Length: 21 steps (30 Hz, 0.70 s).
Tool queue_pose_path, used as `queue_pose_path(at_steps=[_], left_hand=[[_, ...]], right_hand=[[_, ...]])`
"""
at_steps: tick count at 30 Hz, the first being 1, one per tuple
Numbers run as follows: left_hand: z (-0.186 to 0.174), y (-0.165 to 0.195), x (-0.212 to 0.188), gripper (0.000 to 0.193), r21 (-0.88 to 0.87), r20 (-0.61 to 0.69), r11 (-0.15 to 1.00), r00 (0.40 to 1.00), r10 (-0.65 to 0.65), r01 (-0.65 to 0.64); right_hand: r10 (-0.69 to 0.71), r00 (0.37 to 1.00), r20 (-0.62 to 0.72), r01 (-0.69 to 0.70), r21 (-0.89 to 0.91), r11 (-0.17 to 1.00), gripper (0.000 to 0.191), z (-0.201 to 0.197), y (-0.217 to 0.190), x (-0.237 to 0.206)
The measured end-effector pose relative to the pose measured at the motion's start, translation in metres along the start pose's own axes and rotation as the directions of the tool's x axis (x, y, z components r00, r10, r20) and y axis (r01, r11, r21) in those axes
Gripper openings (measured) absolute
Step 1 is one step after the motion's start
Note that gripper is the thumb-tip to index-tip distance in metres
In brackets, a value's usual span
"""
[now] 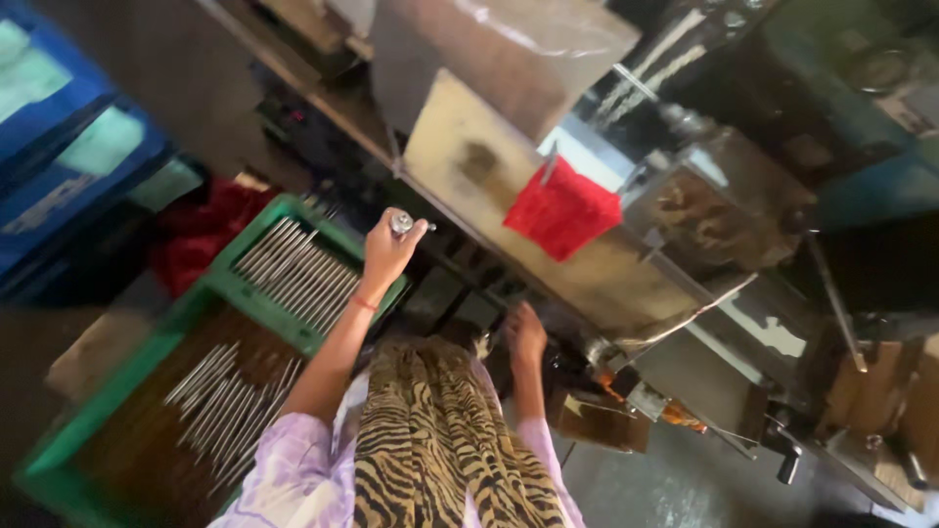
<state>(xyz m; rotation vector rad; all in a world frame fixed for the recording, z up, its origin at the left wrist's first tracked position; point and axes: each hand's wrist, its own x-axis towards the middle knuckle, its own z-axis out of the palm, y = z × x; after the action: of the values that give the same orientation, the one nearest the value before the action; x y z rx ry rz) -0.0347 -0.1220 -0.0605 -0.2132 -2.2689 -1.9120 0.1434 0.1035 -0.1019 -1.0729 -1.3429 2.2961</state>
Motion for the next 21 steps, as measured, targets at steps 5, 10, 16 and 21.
queue_pose_path(at_steps=[5,10,16,21], left_hand=[[-0.025,-0.035,-0.026,0.046,-0.356,-0.028,0.911,0.973,-0.231,0.206],[-0.070,-0.018,-0.051,0.049,-0.427,-0.125,0.880,0.951,-0.284,0.207],[-0.128,0.006,-0.076,0.037,0.146,-0.212,0.926,0.903,0.373,-0.349],[-0.118,-0.003,-0.073,0.046,-0.349,-0.350,0.933,0.911,-0.217,0.089]], right_hand=[[-0.034,0.836,0.547,0.204,-0.253,0.946,0.037,0.138,0.019,-0.032],[-0.068,0.756,0.651,0.263,-0.208,0.942,0.037,0.191,0.036,-0.061],[0.186,0.814,0.551,0.043,-0.376,0.926,0.035,0.203,0.053,-0.083],[-0.009,0.816,0.579,0.021,-0.014,1.000,0.043,0.225,0.067,-0.104]])
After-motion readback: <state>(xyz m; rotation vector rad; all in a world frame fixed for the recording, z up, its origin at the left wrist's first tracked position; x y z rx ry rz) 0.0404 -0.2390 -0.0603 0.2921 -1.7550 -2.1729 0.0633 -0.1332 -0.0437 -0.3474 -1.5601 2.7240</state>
